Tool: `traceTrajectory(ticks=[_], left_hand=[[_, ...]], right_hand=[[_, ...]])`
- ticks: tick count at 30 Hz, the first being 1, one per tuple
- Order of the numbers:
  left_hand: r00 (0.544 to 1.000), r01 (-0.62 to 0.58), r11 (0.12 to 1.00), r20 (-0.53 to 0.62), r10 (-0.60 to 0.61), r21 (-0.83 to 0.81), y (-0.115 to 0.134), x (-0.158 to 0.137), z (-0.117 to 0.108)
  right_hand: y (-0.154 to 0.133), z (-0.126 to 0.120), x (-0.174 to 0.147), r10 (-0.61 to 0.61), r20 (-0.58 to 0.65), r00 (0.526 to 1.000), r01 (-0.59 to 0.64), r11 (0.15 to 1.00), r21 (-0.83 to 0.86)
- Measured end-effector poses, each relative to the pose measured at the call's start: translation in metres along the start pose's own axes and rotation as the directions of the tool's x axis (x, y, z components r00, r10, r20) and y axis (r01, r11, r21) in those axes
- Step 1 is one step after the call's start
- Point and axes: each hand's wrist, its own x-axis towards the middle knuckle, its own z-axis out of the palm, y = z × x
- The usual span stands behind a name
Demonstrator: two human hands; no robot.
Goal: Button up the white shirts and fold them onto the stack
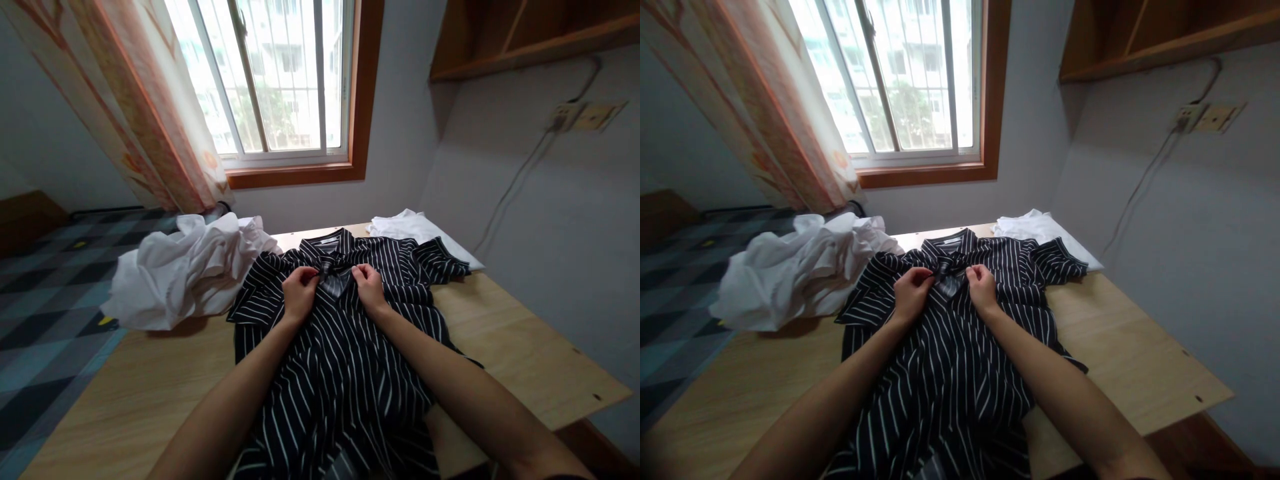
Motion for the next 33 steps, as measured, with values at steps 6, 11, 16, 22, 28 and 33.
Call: traceTrajectory(ticks=[6, 11, 16, 22, 28, 33], left_hand=[[0.988, 0.065, 0.993, -0.145, -0.049, 0.102, -0.020, 0.022, -0.016], [0.950, -0.285, 0.841, 0.020, 0.311, 0.460, 0.018, 0.004, -0.025], [0.770, -0.564, 0.613, 0.621, 0.148, 0.553, 0.054, -0.053, -0.039], [0.580, -0.637, 0.615, 0.814, -0.013, 0.464, 0.026, -0.079, -0.060], [0.515, -0.690, 0.594, 0.857, 0.003, 0.413, 0.004, -0.048, -0.073], [0.592, -0.691, 0.552, 0.803, 0.063, 0.466, -0.005, -0.028, -0.071]], right_hand=[[-0.012, -0.031, 0.005, -0.028, 0.084, 0.996, 0.049, 0.966, -0.252], [-0.029, -0.080, -0.040, -0.093, 0.476, 0.874, 0.451, 0.516, -0.728], [-0.030, -0.114, -0.058, 0.017, 0.466, 0.885, 0.457, 0.165, -0.874], [-0.029, -0.125, -0.018, -0.072, 0.561, 0.825, 0.562, -0.004, -0.827], [-0.038, -0.133, 0.056, -0.175, 0.717, 0.675, 0.729, 0.005, -0.685], [-0.052, -0.105, 0.047, -0.242, 0.553, 0.798, 0.573, 0.016, -0.820]])
